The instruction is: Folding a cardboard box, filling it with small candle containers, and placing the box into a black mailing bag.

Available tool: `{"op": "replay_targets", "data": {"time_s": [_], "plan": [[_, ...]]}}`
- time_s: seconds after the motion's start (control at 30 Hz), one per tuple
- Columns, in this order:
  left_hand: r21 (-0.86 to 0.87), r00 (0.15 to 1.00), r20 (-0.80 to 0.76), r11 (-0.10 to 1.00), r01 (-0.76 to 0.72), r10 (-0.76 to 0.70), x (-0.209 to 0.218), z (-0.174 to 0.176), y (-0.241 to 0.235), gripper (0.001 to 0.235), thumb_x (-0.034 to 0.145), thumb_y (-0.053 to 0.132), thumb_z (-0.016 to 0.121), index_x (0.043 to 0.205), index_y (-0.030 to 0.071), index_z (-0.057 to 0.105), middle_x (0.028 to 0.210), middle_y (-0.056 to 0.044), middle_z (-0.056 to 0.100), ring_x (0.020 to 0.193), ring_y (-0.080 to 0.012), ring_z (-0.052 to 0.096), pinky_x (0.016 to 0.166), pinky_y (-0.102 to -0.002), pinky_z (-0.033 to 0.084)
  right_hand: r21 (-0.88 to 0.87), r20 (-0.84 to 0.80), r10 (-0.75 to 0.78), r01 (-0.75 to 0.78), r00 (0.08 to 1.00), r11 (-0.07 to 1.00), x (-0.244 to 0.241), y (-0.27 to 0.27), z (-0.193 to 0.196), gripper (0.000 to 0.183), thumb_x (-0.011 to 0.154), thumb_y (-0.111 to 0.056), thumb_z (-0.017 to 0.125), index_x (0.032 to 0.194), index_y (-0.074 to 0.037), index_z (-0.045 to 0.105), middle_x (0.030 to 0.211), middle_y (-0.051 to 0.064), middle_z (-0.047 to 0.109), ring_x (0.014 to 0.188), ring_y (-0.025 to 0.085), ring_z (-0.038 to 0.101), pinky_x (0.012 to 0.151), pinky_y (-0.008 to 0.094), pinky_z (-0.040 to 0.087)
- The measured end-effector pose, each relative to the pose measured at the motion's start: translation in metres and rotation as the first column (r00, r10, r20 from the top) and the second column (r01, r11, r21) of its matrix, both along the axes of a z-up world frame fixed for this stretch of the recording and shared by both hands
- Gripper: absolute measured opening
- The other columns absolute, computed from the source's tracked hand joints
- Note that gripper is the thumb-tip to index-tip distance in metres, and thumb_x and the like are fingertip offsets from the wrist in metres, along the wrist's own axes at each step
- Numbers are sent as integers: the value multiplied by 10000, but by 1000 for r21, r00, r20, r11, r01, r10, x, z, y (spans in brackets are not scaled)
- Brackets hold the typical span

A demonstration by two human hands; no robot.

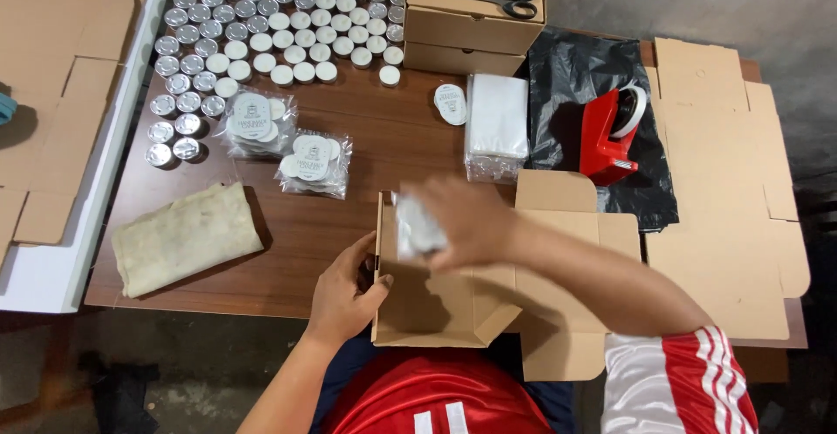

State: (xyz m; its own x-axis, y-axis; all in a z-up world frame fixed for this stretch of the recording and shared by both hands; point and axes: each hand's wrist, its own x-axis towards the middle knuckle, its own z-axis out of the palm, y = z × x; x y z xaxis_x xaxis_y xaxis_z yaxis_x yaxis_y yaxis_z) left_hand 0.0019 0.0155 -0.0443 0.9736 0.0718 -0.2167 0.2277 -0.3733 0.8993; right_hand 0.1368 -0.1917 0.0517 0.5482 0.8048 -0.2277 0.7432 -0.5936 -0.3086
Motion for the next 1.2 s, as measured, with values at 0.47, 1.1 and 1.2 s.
{"op": "replay_targets", "data": {"time_s": [0.47,1.1,1.2], "plan": [[20,1000,4,999,25,-25,0,9,0,753,809,325,690,1506,92,524,1017,-166,688,855,-351,716,694,-460,596,96,547,-77,28,834,995,-43,-8,-66,960,581,-539,896,1368,-108,556,1295,169,528,1213,372,546,944,472,506],[29,999,22,999,45,-46,-1,-4,2,763,792,351,701,1497,111,534,1007,-150,679,835,-332,716,672,-440,590,-275,90,-301,314,949,909,-37,-2,-28,849,920,-763,398,1449,-99,393,866,185,760,878,389,774,740,428,578],[34,998,40,998,51,-53,0,-5,3,768,794,368,702,1494,103,533,996,-148,676,834,-346,716,670,-451,588,-208,121,-352,370,928,905,-36,-3,-58,927,846,-841,448,1436,-132,362,870,203,753,900,420,765,785,461,585]]}}
